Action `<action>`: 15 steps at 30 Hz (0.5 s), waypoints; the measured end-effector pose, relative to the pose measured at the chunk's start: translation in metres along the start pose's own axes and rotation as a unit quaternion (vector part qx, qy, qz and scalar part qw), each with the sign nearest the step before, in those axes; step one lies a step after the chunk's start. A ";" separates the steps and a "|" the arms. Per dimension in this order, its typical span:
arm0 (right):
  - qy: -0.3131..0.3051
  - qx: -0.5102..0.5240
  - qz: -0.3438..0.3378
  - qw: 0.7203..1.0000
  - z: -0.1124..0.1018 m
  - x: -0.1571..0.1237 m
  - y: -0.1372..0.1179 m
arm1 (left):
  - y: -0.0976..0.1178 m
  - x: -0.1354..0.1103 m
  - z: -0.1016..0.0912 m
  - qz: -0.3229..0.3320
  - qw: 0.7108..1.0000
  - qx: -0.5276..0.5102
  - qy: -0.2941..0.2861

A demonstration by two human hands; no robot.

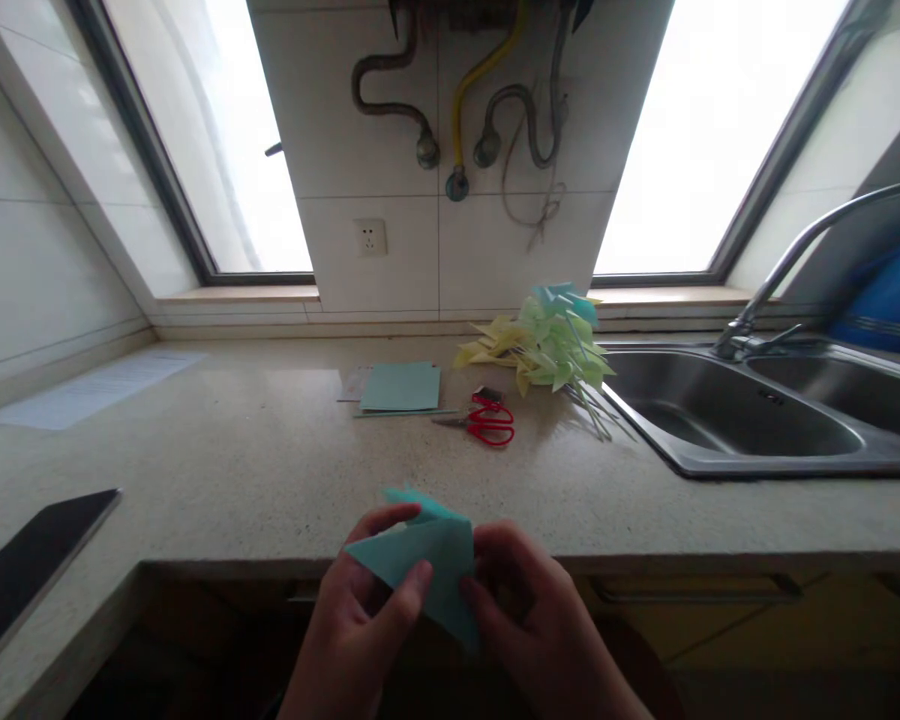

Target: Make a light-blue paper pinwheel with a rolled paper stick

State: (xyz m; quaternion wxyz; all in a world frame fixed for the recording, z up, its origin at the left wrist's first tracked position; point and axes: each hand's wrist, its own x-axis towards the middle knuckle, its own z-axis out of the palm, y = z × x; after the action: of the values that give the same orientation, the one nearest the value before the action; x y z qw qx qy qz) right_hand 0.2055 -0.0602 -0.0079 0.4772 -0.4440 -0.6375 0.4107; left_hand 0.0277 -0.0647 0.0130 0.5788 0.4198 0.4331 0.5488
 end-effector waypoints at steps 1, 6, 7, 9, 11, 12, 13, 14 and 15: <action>0.005 0.020 0.014 1.000 0.002 -0.001 0.001 | 0.000 -0.003 -0.002 0.004 1.000 0.022 -0.007; 0.016 0.067 0.055 0.996 0.001 -0.009 -0.011 | -0.003 -0.011 -0.015 0.022 0.994 0.099 0.045; 0.014 0.082 0.066 0.994 0.001 -0.012 -0.014 | -0.003 -0.011 -0.017 0.035 0.992 0.100 0.073; 0.009 0.122 0.084 0.989 0.001 -0.016 -0.019 | -0.004 -0.012 -0.019 0.062 0.989 0.070 0.119; -0.003 0.162 0.098 0.982 0.002 -0.020 -0.022 | -0.003 -0.015 -0.019 0.043 0.992 0.003 0.117; -0.012 0.176 0.103 0.979 0.003 -0.021 -0.023 | -0.002 -0.016 -0.018 0.012 0.994 -0.035 0.100; -0.023 0.188 0.108 0.976 0.004 -0.022 -0.023 | -0.002 -0.018 -0.017 -0.023 0.994 -0.068 0.083; -0.032 0.197 0.112 0.973 0.005 -0.023 -0.024 | -0.001 -0.020 -0.016 -0.051 0.992 -0.092 0.074; -0.038 0.203 0.115 0.972 0.006 -0.023 -0.024 | -0.001 -0.021 -0.016 -0.066 0.989 -0.108 0.075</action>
State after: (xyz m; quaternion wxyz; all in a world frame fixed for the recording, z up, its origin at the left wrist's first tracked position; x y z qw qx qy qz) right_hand 0.1989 -0.0892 0.0077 0.4828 -0.3923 -0.5027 0.6002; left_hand 0.0120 -0.0856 0.0090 0.6218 0.2828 0.4400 0.5829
